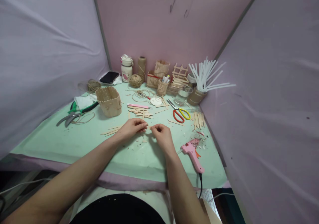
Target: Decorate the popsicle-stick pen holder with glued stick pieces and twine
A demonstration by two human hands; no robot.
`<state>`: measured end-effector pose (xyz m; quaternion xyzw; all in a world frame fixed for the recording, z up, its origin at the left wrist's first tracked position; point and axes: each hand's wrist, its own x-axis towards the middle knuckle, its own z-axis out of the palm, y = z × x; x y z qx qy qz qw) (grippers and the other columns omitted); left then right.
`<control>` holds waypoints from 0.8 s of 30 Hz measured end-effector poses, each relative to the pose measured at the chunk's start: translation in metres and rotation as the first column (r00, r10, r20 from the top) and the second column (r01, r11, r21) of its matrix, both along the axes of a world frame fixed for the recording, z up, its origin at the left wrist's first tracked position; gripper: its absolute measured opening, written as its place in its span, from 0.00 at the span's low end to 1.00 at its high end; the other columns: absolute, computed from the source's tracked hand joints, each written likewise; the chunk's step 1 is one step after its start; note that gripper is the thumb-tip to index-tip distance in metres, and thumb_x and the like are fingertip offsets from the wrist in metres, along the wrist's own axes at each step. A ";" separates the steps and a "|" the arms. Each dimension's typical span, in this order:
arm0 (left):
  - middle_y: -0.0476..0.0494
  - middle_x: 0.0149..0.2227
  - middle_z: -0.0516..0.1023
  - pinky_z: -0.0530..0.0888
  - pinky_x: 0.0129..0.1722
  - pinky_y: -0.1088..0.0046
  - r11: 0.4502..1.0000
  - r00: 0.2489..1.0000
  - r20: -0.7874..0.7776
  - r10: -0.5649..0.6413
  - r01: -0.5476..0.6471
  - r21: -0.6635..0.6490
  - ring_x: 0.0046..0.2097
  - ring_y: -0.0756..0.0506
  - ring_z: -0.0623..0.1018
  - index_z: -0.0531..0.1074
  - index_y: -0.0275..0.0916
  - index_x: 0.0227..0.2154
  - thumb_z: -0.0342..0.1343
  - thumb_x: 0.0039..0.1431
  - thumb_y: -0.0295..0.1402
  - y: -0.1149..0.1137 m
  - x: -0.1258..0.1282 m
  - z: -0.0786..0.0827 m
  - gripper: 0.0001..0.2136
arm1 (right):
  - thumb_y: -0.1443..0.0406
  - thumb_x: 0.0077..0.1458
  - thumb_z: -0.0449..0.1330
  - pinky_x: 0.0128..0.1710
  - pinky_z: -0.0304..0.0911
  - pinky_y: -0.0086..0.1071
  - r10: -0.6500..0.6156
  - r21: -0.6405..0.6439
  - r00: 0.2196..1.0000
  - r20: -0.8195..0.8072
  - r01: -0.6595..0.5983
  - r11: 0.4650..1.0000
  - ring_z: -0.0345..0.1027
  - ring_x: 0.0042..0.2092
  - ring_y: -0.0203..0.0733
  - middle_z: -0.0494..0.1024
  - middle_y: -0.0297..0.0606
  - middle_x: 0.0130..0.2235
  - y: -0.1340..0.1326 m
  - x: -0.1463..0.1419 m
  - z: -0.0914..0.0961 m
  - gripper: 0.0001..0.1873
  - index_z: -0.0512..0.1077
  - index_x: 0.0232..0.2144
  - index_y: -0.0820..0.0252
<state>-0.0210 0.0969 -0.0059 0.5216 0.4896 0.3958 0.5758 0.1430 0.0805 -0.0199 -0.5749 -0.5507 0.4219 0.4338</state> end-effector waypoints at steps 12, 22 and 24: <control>0.49 0.21 0.70 0.60 0.25 0.75 0.997 0.986 -0.155 -0.067 0.071 0.020 0.24 0.52 0.65 0.75 0.34 0.26 0.58 0.46 0.38 -0.001 -0.004 -0.005 0.11 | 0.58 0.47 0.61 0.30 0.57 0.30 0.033 0.021 0.999 0.028 -0.033 0.999 0.64 0.29 0.38 0.74 0.35 0.25 -0.002 0.000 0.001 0.12 0.73 0.23 0.61; 0.48 0.23 0.71 0.60 0.24 0.75 0.999 1.000 0.018 0.006 -0.005 -0.036 0.24 0.53 0.65 0.76 0.36 0.25 0.62 0.45 0.40 -0.002 -0.009 0.002 0.11 | 0.53 0.55 0.56 0.40 0.62 0.37 -0.146 0.306 0.937 0.318 0.044 0.951 0.69 0.40 0.46 0.78 0.43 0.39 -0.046 0.043 0.033 0.17 0.74 0.37 0.59; 0.47 0.25 0.73 0.61 0.25 0.76 0.998 0.998 0.044 0.036 -0.034 -0.049 0.26 0.52 0.67 0.76 0.36 0.26 0.63 0.44 0.40 -0.007 -0.015 0.005 0.11 | 0.50 0.53 0.56 0.41 0.63 0.39 -0.223 0.341 0.884 0.410 0.079 0.937 0.69 0.39 0.47 0.77 0.44 0.39 -0.063 0.069 0.034 0.19 0.73 0.36 0.58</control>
